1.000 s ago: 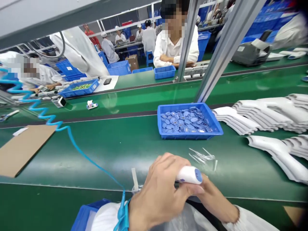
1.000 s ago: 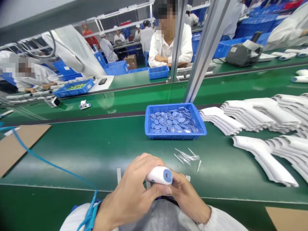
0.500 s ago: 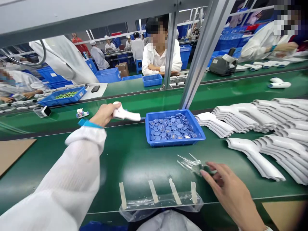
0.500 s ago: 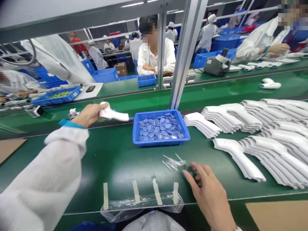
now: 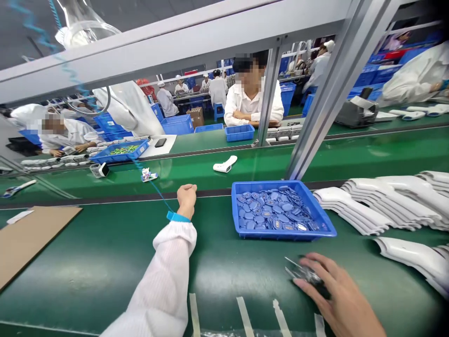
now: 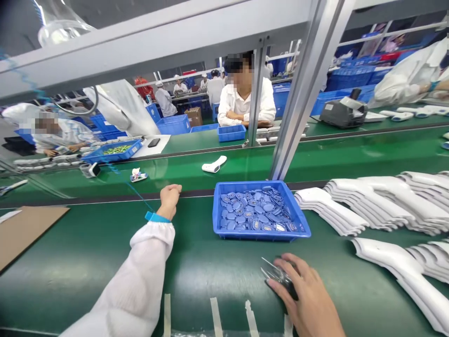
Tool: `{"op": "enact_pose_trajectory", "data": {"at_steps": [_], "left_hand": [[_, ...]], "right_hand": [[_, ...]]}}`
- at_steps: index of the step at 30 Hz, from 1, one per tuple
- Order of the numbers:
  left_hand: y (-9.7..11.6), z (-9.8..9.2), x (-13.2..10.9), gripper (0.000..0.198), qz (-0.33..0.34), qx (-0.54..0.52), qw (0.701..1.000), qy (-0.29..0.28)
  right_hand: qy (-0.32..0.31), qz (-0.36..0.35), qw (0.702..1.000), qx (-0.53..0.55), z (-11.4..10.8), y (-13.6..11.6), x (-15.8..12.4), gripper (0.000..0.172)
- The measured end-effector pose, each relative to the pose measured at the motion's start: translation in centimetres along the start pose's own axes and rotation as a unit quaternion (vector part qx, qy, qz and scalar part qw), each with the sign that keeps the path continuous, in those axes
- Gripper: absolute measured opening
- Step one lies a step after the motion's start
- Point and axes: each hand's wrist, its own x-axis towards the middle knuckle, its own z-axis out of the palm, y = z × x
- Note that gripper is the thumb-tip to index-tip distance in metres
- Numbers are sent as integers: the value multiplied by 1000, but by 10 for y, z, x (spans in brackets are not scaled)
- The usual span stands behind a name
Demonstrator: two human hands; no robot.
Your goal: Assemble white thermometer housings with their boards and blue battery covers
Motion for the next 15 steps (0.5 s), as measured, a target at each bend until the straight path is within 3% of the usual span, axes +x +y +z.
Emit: {"op": "enact_pose_trajectory", "data": {"at_steps": [3,5,7,9,11,13,15], "left_hand": [[-17,-3,-10,22,-16,22,999,36],[-28,-3,-20,19,-5,32,998,60],[-38,-3,-29,15,23,40,996,72],[-44,-3,-35,11,57,47,995,67],[-46,-2,-37,10,83,54,993,58],[-46,-1,-37,10,98,64,991,59],[-45,-1,-38,11,109,80,989,62]], "right_hand": [[-32,-17,999,12,8,-6,13,51],[-48,16,998,43,6,-4,19,51],[-57,101,990,86,1,-2,23,50],[-69,207,965,147,-3,-1,25,49],[-70,269,943,185,0,0,26,49],[-51,221,961,160,12,3,21,44],[-33,88,991,91,29,10,10,38]]}}
